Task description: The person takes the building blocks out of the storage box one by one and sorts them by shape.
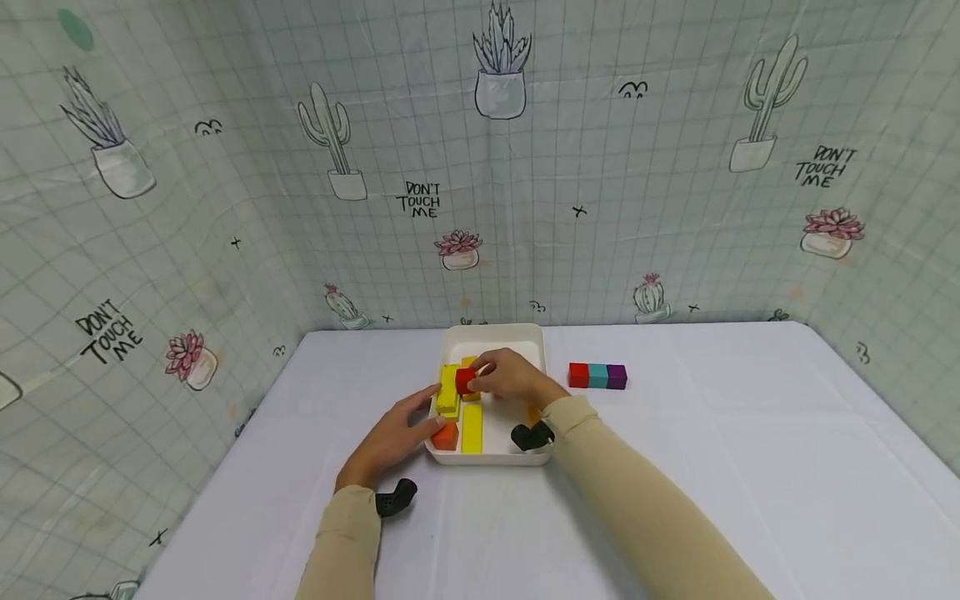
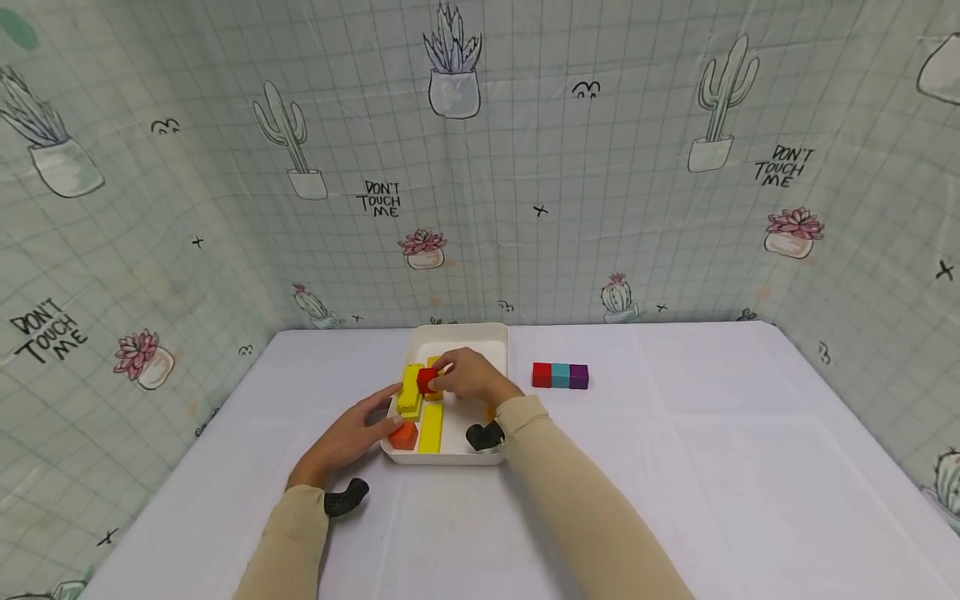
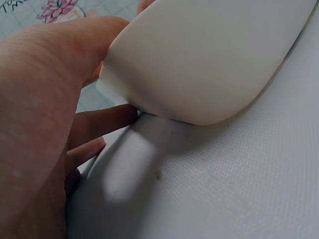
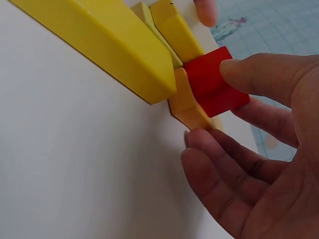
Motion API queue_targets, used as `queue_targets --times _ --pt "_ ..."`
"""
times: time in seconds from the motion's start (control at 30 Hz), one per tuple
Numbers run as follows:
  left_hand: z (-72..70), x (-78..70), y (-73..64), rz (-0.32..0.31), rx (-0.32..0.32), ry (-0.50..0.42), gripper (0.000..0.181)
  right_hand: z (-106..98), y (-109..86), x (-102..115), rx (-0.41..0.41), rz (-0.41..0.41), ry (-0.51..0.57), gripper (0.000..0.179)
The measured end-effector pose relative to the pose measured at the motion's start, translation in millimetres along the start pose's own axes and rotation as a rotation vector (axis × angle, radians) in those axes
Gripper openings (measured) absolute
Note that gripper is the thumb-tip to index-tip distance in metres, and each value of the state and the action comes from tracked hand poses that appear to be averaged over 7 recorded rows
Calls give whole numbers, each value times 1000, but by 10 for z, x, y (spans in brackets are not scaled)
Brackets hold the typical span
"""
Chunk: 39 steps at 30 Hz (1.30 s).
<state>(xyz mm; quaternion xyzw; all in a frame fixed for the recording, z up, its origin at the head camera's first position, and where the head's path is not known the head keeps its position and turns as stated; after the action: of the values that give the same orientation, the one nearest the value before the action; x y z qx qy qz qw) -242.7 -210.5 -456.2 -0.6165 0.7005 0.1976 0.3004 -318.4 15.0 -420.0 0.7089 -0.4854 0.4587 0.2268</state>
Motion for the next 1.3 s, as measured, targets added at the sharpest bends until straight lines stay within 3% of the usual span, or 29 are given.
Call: queue_targets --times 0.23,0.57,1.03,1.3 --pt "19 -14 -9 -26 -6 0 69 -16 -11 -40 -25 -11 65 35" --pt "-17 -11 0 -35 -7 29 67 -74 -116 41 -70 -61 313 32" --pt "25 -36 -5 -28 -7 17 67 -269 -357 45 -161 -10 342 34" --pt "33 -20 2 -17 -9 8 67 -379 -467 -71 -185 -52 399 32"
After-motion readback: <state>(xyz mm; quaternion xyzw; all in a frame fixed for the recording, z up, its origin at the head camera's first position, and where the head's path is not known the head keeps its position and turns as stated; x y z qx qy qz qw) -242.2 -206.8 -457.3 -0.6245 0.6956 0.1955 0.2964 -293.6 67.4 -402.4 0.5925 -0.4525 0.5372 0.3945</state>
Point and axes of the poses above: each hand's wrist, its own y-axis towards the middle knuckle, its own z-axis out of the palm, x = y × z, the point moved 1 cm from there along y, towards the middle knuckle, and after that the axes turned 7 degrees about y, right-handed, at the moved point
